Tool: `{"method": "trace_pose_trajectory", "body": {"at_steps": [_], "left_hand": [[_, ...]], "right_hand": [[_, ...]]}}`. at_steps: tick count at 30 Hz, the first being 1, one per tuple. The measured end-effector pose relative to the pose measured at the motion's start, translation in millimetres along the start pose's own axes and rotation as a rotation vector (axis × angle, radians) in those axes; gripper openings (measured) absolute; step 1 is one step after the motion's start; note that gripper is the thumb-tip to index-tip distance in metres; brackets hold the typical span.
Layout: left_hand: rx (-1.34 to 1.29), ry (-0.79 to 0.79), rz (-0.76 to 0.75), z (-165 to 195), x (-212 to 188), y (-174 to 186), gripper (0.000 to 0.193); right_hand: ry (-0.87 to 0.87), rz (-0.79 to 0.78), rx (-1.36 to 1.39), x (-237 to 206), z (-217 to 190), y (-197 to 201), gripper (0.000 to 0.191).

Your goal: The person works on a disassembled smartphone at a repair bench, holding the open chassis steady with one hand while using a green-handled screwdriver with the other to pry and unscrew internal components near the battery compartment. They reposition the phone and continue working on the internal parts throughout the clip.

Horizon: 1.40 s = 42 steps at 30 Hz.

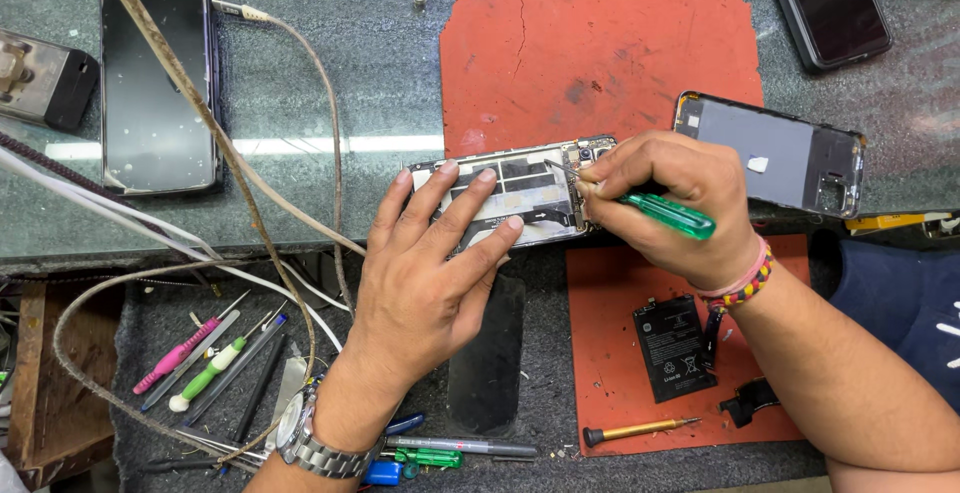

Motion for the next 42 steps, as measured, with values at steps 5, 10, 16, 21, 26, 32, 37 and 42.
{"method": "trace_pose_trajectory", "body": {"at_steps": [5, 10, 16, 21, 26, 32, 37, 42], "left_hand": [[-0.006, 0.002, 0.001, -0.3, 0.1, -0.5, 0.039], [-0.001, 0.002, -0.002, -1.3, -1.4, -1.3, 0.039], [0.004, -0.004, -0.001, -0.9, -0.7, -0.4, 0.041], [0.008, -0.006, 0.001, 0.0, -0.8, -0.7, 0.041], [0.003, -0.005, 0.001, -0.4, -1.1, -0.9, 0.041], [-0.007, 0.002, 0.009, -0.8, -1.1, -1.5, 0.04], [0.001, -0.001, -0.001, -0.5, -0.7, -1.1, 0.041], [0.001, -0.002, 0.0, 0.0, -0.3, -0.3, 0.041]], "right_hand": [[0.0, -0.01, 0.072, -0.7, 2.3, 3.5, 0.021], [0.002, -0.008, 0.054, -0.9, 3.3, 0.9, 0.021], [-0.001, -0.008, 0.031, -1.2, -0.6, 0.7, 0.02], [0.009, 0.006, 0.016, -1.2, -0.5, -1.0, 0.019], [0.022, -0.014, 0.082, -0.4, 1.4, 2.1, 0.02], [0.014, -0.015, 0.047, -0.4, -0.2, 1.1, 0.019], [0.007, -0.013, 0.028, -0.3, -1.0, 0.3, 0.019], [0.025, -0.015, 0.098, -0.4, -0.4, 2.3, 0.02]]}}
Point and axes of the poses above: each hand's wrist, its own x-axis towards the middle knuckle, its own y-axis out of the back of the hand, z = x × y, the point moved 2 cm from there along x, towards the middle knuckle, and after that the axes turned 2 degrees about -x, right-handed, at the moved point
